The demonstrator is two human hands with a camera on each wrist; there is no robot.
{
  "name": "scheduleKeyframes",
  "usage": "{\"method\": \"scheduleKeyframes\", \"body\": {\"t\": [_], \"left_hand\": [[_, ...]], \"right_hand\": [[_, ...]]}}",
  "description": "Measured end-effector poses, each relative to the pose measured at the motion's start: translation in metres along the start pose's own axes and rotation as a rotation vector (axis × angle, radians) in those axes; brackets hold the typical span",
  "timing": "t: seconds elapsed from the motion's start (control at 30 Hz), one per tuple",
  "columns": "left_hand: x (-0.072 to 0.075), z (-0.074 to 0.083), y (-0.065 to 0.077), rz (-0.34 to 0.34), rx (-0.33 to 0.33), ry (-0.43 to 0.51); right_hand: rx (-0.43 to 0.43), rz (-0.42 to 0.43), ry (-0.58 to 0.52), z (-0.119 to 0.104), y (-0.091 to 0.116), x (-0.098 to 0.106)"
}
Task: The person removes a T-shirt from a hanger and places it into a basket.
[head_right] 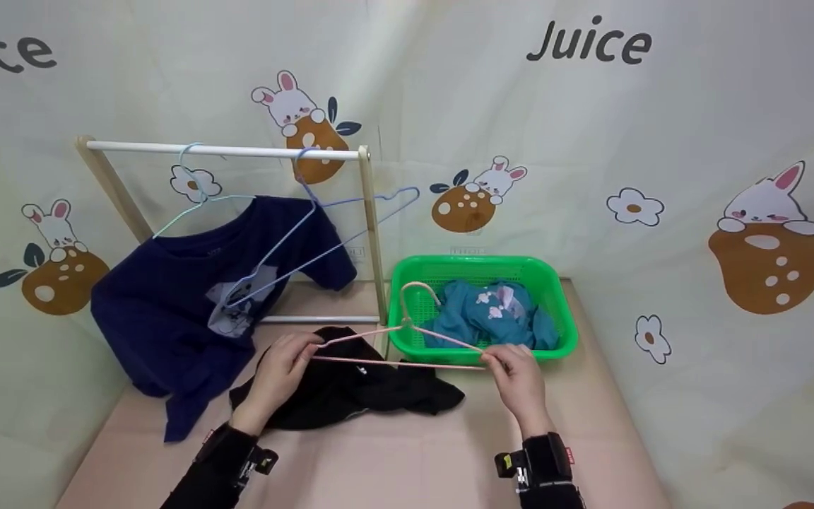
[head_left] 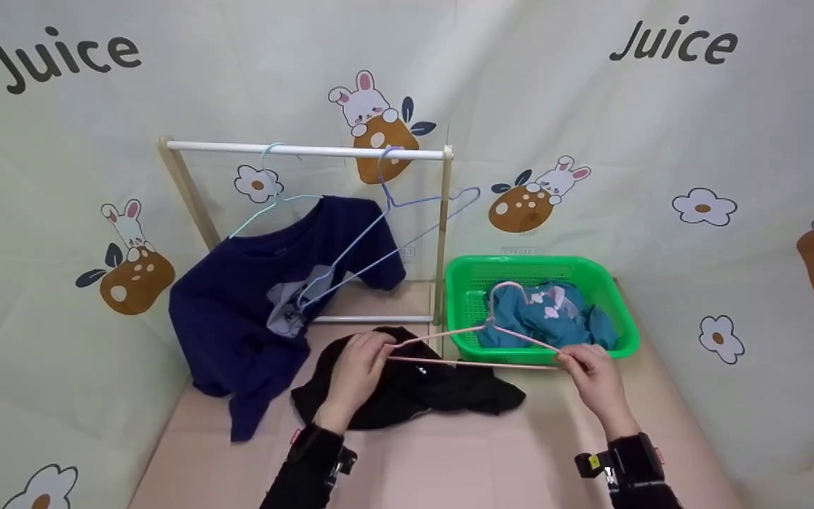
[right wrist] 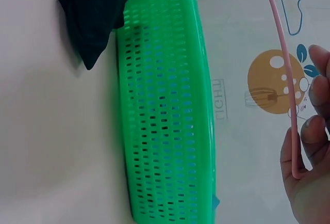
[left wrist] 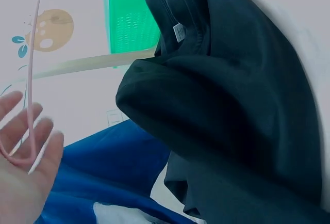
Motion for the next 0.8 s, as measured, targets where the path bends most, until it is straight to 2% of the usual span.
{"method": "scheduleKeyframes", "body": {"t": [0.1, 0.17, 0.33, 0.5, 0.63, 0.8], "left_hand": [[0.0, -0.002, 0.003, -0.022, 0.009, 0.008], [0.002, -0.004, 0.004, -0.011, 0.003, 0.011], [0.016, -0.008, 0.007, 0.082, -0.047, 0.027], [0.036, -0.02, 0.011, 0.179, -0.068, 0.042], [0.056, -0.033, 0.015, 0.262, -0.042, 0.053], [0.081, -0.05, 0.021, 0.357, 0.037, 0.092]], "right_hand": [[0.022, 0.002, 0.014, -0.005, -0.003, -0.002], [0.028, 0.006, 0.006, -0.008, -0.005, -0.004], [0.012, -0.003, -0.078, -0.01, -0.007, -0.007], [-0.089, -0.008, -0.128, -0.001, -0.004, -0.008], [-0.148, -0.034, -0.142, 0.007, -0.001, -0.01], [-0.18, -0.06, -0.159, 0.012, 0.004, -0.018]]}}
Point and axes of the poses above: each hand's wrist, its own y-axis away from the middle knuckle, its own x-axis out of the back of the hand, z = x × y, the point moved 8 cm from there along -y, towards the middle knuckle, and after that the axes turned 5 degrees about -z, right-handed, at the moved point
